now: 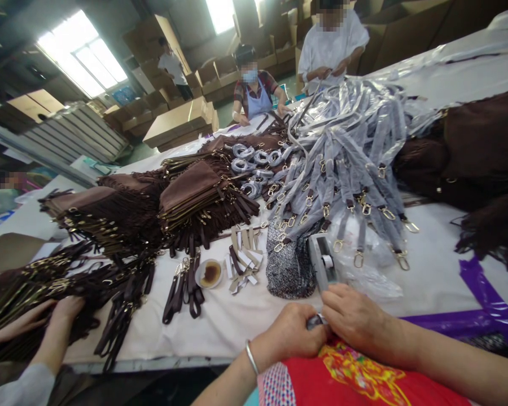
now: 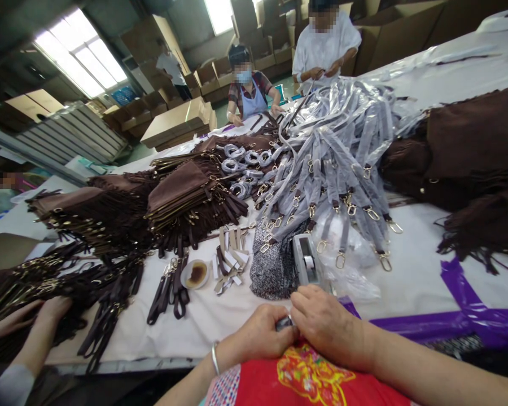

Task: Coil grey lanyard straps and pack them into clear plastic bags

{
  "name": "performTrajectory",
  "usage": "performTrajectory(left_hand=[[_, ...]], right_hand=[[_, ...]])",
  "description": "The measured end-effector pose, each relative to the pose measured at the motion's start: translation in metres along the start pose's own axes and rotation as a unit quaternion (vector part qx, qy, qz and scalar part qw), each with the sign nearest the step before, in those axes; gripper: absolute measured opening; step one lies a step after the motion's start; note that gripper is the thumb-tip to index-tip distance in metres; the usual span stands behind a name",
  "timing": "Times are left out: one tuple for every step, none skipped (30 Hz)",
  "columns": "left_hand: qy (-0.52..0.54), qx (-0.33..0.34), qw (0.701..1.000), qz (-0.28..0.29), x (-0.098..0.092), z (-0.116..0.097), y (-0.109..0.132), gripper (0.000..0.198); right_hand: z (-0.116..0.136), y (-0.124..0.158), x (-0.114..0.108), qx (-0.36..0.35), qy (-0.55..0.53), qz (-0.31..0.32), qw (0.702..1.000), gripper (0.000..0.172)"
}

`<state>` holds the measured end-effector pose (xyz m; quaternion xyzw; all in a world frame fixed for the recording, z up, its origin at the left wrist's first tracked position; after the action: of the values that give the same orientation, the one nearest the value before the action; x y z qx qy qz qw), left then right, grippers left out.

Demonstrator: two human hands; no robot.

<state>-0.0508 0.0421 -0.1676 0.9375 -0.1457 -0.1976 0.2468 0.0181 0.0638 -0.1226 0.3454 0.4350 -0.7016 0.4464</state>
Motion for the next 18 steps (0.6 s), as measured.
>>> performTrajectory(left_hand=[[0.010,-0.009,1.000,0.001,0.000,0.002,-0.001,0.019],[0.021,-0.019,1.000,0.000,0.000,0.004,-0.002,0.021],[0.032,-0.030,0.999,-0.001,-0.001,0.006,-0.002,0.023],[0.043,-0.041,0.998,-0.002,-0.001,0.008,-0.002,0.024],[0.055,-0.052,0.997,-0.004,-0.002,0.010,-0.001,0.024],[0.068,-0.061,0.996,-0.005,-0.003,0.012,-0.001,0.023],[0.083,-0.070,0.994,-0.004,-0.003,0.014,0.000,0.023],[0.100,-0.078,0.992,0.000,-0.003,0.015,0.002,0.022],[0.118,-0.086,0.989,0.008,-0.003,0.016,0.003,0.022],[0.139,-0.095,0.986,0.019,-0.001,0.017,0.004,0.022],[0.161,-0.104,0.981,0.029,0.001,0.018,0.005,0.023],[0.185,-0.112,0.976,0.037,0.004,0.019,0.006,0.025],[0.209,-0.118,0.970,0.041,0.006,0.020,0.006,0.028],[0.232,-0.122,0.964,0.041,0.007,0.020,0.006,0.030],[0.252,-0.124,0.959,0.037,0.008,0.021,0.006,0.032],[0.267,-0.124,0.955,0.030,0.009,0.022,0.005,0.034],[0.277,-0.124,0.953,0.023,0.010,0.023,0.004,0.035],[0.281,-0.123,0.952,0.016,0.010,0.024,0.003,0.035]], right_hand=[[0.002,0.002,-0.003,-0.013,0.011,-0.020,1.000,0.023],[0.004,0.005,-0.006,-0.024,0.014,-0.036,0.999,0.026],[0.005,0.007,-0.009,-0.031,0.007,-0.045,0.998,0.028],[0.005,0.009,-0.010,-0.036,-0.009,-0.047,0.998,0.029],[0.006,0.011,-0.010,-0.039,-0.027,-0.044,0.998,0.029],[0.007,0.013,-0.010,-0.043,-0.042,-0.041,0.997,0.029],[0.008,0.015,-0.010,-0.045,-0.051,-0.038,0.997,0.029],[0.009,0.016,-0.010,-0.046,-0.052,-0.038,0.997,0.030],[0.011,0.016,-0.010,-0.049,-0.048,-0.037,0.997,0.031],[0.013,0.016,-0.011,-0.052,-0.041,-0.038,0.997,0.032],[0.014,0.016,-0.012,-0.056,-0.034,-0.042,0.997,0.032],[0.015,0.015,-0.013,-0.060,-0.029,-0.047,0.997,0.033],[0.016,0.015,-0.014,-0.064,-0.027,-0.052,0.996,0.033],[0.016,0.015,-0.016,-0.064,-0.028,-0.059,0.996,0.033],[0.016,0.014,-0.018,-0.065,-0.030,-0.068,0.995,0.033],[0.015,0.015,-0.019,-0.065,-0.030,-0.078,0.994,0.032],[0.015,0.015,-0.021,-0.064,-0.030,-0.087,0.994,0.031],[0.013,0.016,-0.022,-0.060,-0.031,-0.097,0.993,0.029]])
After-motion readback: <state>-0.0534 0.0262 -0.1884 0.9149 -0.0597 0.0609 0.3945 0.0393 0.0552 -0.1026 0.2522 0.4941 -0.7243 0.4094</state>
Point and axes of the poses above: each hand's wrist, its own y-axis away from the middle knuckle, its own x-axis out of the palm, z = x × y, the point moved 10 cm from there along -y, towards the middle knuckle, and after that the axes turned 4 degrees about -x, right-handed, at the moved point
